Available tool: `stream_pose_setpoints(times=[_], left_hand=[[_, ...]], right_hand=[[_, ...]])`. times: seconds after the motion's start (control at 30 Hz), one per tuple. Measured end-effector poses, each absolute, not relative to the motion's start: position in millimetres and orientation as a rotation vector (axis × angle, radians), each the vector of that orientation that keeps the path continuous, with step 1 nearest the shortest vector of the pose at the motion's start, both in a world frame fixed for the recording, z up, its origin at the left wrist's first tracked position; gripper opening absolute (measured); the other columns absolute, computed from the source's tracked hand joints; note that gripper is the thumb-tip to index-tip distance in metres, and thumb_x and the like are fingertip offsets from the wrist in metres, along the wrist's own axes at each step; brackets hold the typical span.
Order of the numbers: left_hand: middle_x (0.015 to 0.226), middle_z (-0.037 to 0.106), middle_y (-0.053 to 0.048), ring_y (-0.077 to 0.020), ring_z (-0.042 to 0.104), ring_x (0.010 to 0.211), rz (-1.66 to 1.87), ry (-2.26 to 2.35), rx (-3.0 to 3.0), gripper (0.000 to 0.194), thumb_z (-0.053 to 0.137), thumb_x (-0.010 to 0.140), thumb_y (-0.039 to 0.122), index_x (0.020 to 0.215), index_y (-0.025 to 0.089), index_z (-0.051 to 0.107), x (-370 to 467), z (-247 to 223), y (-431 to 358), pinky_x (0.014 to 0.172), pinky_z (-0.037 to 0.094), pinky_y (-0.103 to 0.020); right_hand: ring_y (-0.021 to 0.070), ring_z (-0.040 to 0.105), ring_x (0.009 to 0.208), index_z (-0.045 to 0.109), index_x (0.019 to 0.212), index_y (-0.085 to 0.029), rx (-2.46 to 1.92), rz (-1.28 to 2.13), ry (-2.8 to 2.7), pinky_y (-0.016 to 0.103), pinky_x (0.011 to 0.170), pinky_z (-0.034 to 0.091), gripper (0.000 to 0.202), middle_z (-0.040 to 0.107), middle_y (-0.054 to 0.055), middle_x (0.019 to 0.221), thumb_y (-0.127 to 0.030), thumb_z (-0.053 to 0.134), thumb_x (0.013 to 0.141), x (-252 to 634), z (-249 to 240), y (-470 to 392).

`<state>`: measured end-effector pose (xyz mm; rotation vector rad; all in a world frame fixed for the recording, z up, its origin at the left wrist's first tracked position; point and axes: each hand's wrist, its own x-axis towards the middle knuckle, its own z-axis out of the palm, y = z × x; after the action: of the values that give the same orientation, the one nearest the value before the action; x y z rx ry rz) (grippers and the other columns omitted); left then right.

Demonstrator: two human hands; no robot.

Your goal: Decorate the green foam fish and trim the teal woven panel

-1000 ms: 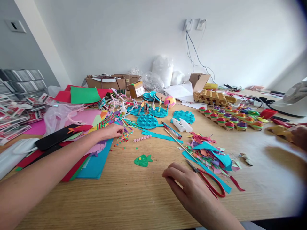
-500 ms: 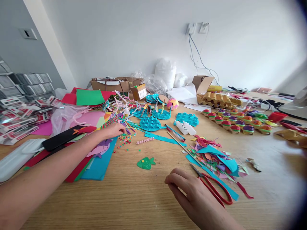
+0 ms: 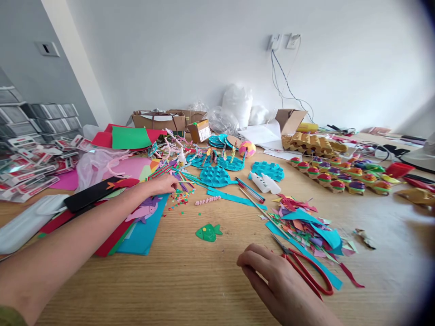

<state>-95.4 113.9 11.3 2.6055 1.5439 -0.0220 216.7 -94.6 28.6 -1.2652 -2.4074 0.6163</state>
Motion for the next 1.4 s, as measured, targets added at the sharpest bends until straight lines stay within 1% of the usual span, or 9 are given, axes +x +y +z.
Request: stream_pose_setpoints(times=[0.17,0.33,0.4,0.53,0.67,0.93,1.13,1.3,1.4], left_hand=[[0.071,0.066,-0.001,-0.0153,0.057,0.065,-0.023,1.516,2.573,0.019,0.050,0.062,0.015,0.075,0.018,0.064,-93,7,109,0.054,0.037,-0.021],[0.066,0.063,-0.001,-0.0155,0.055,0.062,0.008,1.500,2.559,0.017,0.047,0.063,0.013,0.070,0.017,0.062,-89,7,106,0.054,0.035,-0.022],[0.064,0.063,-0.001,-0.0150,0.055,0.061,0.017,1.492,2.548,0.017,0.047,0.064,0.014,0.071,0.017,0.062,-88,8,106,0.053,0.035,-0.022],[0.067,0.064,0.000,-0.0143,0.055,0.063,0.050,1.485,2.538,0.019,0.047,0.067,0.016,0.075,0.017,0.063,-88,10,107,0.056,0.036,-0.021],[0.066,0.063,0.001,-0.0137,0.055,0.062,0.081,1.490,2.527,0.017,0.048,0.066,0.015,0.071,0.017,0.064,-90,14,108,0.056,0.036,-0.020],[0.078,0.068,0.001,-0.0119,0.059,0.071,0.065,1.453,2.465,0.028,0.047,0.063,0.008,0.082,0.016,0.066,-95,24,106,0.059,0.040,-0.016],[0.071,0.067,0.000,-0.0139,0.059,0.067,-0.011,1.523,2.484,0.020,0.051,0.064,0.011,0.075,0.016,0.066,-102,21,101,0.059,0.039,-0.019],[0.075,0.066,-0.002,-0.0152,0.057,0.070,-0.055,1.508,2.556,0.016,0.053,0.066,0.015,0.076,0.015,0.065,-99,15,95,0.059,0.038,-0.020],[0.075,0.065,-0.002,-0.0151,0.057,0.069,-0.067,1.486,2.593,0.015,0.051,0.067,0.013,0.074,0.015,0.064,-95,15,93,0.058,0.038,-0.020]], right_hand=[[0.0121,0.055,0.071,0.055,0.081,-0.020,-1.288,0.634,-2.409,0.024,0.062,0.041,0.020,0.058,0.001,0.080,-0.011,0.038,0.085,215,28,-94],[0.0123,0.055,0.073,0.056,0.082,-0.019,-1.315,0.660,-2.416,0.024,0.063,0.040,0.020,0.058,0.002,0.081,-0.010,0.038,0.085,214,31,-95],[0.0121,0.055,0.073,0.055,0.082,-0.019,-1.317,0.669,-2.417,0.024,0.063,0.039,0.020,0.057,0.001,0.082,-0.010,0.038,0.085,214,31,-95],[0.0118,0.055,0.072,0.055,0.081,-0.020,-1.316,0.677,-2.422,0.023,0.063,0.039,0.019,0.057,0.001,0.081,-0.012,0.037,0.086,216,29,-94],[0.0120,0.055,0.072,0.054,0.081,-0.020,-1.307,0.684,-2.436,0.023,0.063,0.039,0.019,0.057,0.001,0.081,-0.013,0.037,0.086,217,26,-94],[0.0128,0.055,0.073,0.053,0.080,-0.020,-1.310,0.688,-2.462,0.024,0.064,0.040,0.020,0.057,0.002,0.081,-0.015,0.035,0.087,217,24,-90],[0.0132,0.055,0.074,0.053,0.081,-0.021,-1.309,0.695,-2.483,0.024,0.064,0.040,0.020,0.058,0.002,0.082,-0.016,0.034,0.087,217,24,-90],[0.0133,0.055,0.075,0.054,0.082,-0.021,-1.319,0.708,-2.492,0.025,0.065,0.040,0.020,0.057,0.002,0.083,-0.016,0.035,0.087,216,24,-91],[0.0128,0.055,0.075,0.053,0.082,-0.021,-1.317,0.711,-2.485,0.024,0.066,0.040,0.020,0.057,0.001,0.083,-0.016,0.035,0.087,217,22,-92]])
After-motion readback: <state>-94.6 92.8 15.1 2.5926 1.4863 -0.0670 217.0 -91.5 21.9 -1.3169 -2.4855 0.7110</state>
